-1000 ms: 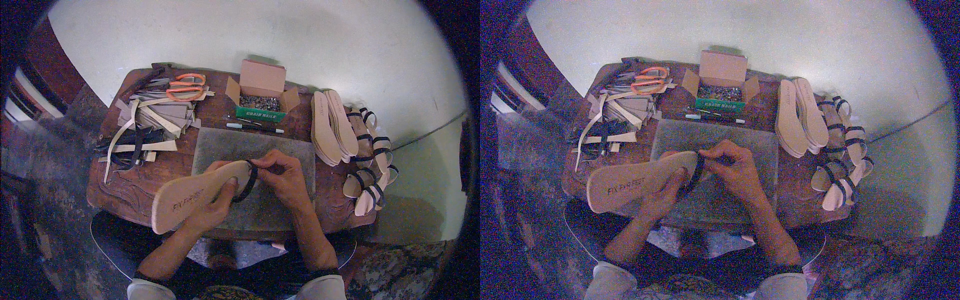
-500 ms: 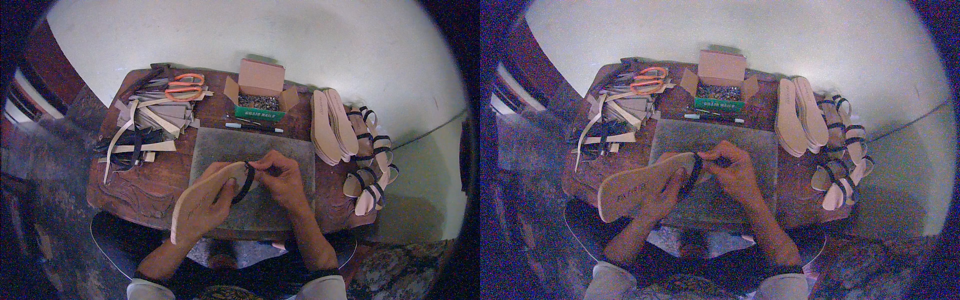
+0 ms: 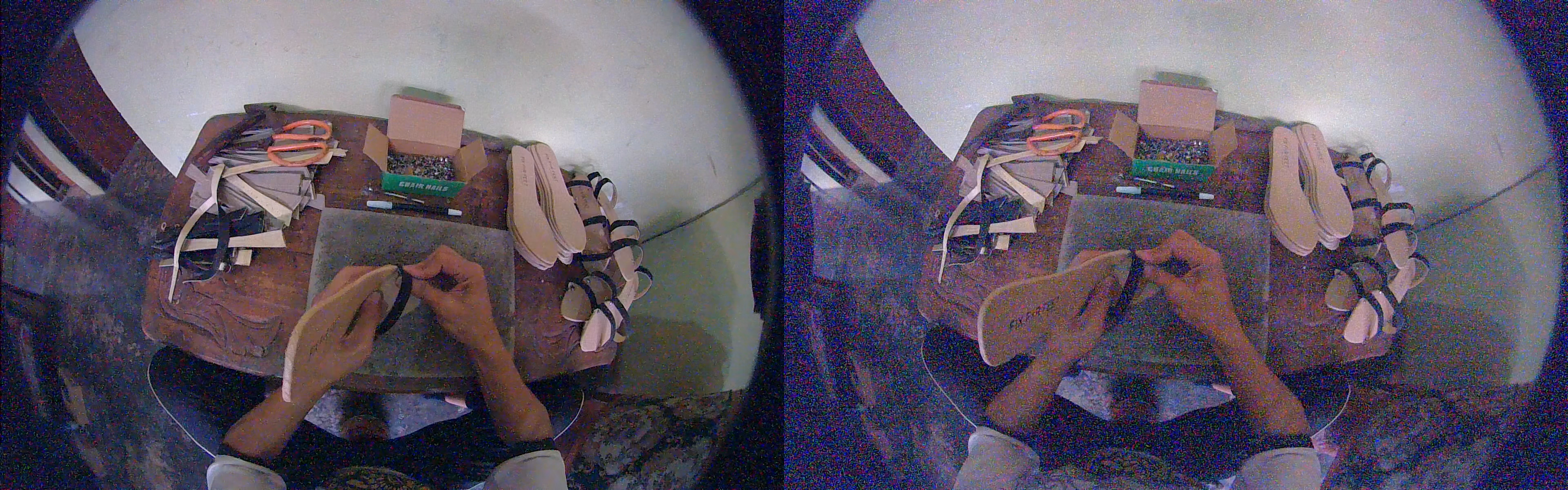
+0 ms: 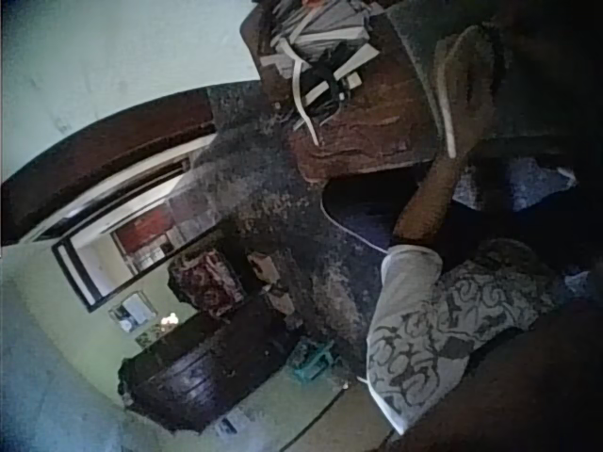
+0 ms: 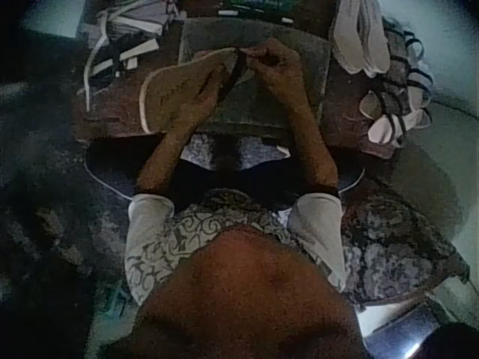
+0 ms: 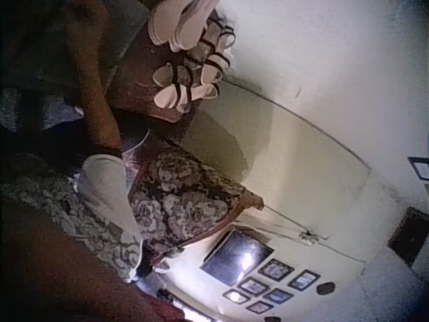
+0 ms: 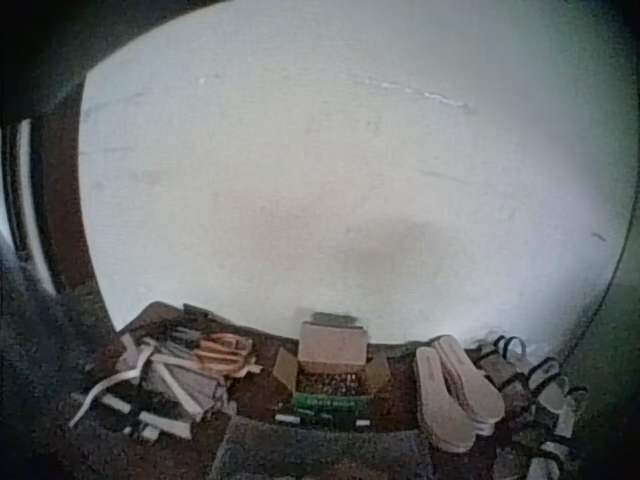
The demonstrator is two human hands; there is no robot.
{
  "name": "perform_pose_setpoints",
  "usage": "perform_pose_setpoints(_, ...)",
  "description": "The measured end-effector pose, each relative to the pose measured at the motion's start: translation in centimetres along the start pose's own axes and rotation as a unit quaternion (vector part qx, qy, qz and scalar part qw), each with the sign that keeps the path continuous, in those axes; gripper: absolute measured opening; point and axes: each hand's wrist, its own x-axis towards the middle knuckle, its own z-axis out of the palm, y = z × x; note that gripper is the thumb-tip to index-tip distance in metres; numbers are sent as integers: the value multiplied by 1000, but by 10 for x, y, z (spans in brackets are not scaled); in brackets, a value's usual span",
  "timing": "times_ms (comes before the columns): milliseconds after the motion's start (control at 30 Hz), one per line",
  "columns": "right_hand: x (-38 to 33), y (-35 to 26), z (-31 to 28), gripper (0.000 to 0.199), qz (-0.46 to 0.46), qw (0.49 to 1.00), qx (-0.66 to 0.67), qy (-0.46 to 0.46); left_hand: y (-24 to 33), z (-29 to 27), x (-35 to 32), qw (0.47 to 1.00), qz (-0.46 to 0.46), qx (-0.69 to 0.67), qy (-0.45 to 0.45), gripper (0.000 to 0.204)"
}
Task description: The person assembles a sandal by attaching black straps to a beige sole using small metal fasteners. They pick up the fasteners from a box, insert them into the holes on the sole, and press the straps into place.
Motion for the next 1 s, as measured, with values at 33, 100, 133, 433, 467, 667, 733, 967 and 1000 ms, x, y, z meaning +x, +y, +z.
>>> perform_pose_setpoints(33,0,0,0,11,-6,1000,-11,-2,0,0,-1,1000,3,2,0,27)
perform_pose_setpoints(100,0,0,0,10,2,1000,-4,4,0,0,-1,1000,-3,-1,-2,27)
perform_pose_setpoints(133,0,0,0,10,7,1000,0,6,0,1,0,1000,-11,-6,-3,27)
perform_pose_setpoints(433,1,1,1,10,-3,1000,-17,9,0,0,0,1000,7,10,-6,29)
perform_pose_setpoints(467,1,1,2,10,-2,1000,-13,10,0,0,0,1000,8,9,-5,29)
perform_pose_setpoints(667,0,0,4,10,9,1000,-9,9,-3,2,-1,1000,16,23,9,28)
perform_pose_setpoints(733,0,1,4,10,9,1000,-12,8,-3,2,-1,999,19,29,7,29)
perform_pose_setpoints(967,0,3,2,10,17,999,-25,12,11,-5,7,999,48,10,2,31)
perform_pose_setpoints(1000,0,1,1,10,26,999,-34,7,9,-4,6,999,36,6,-1,32)
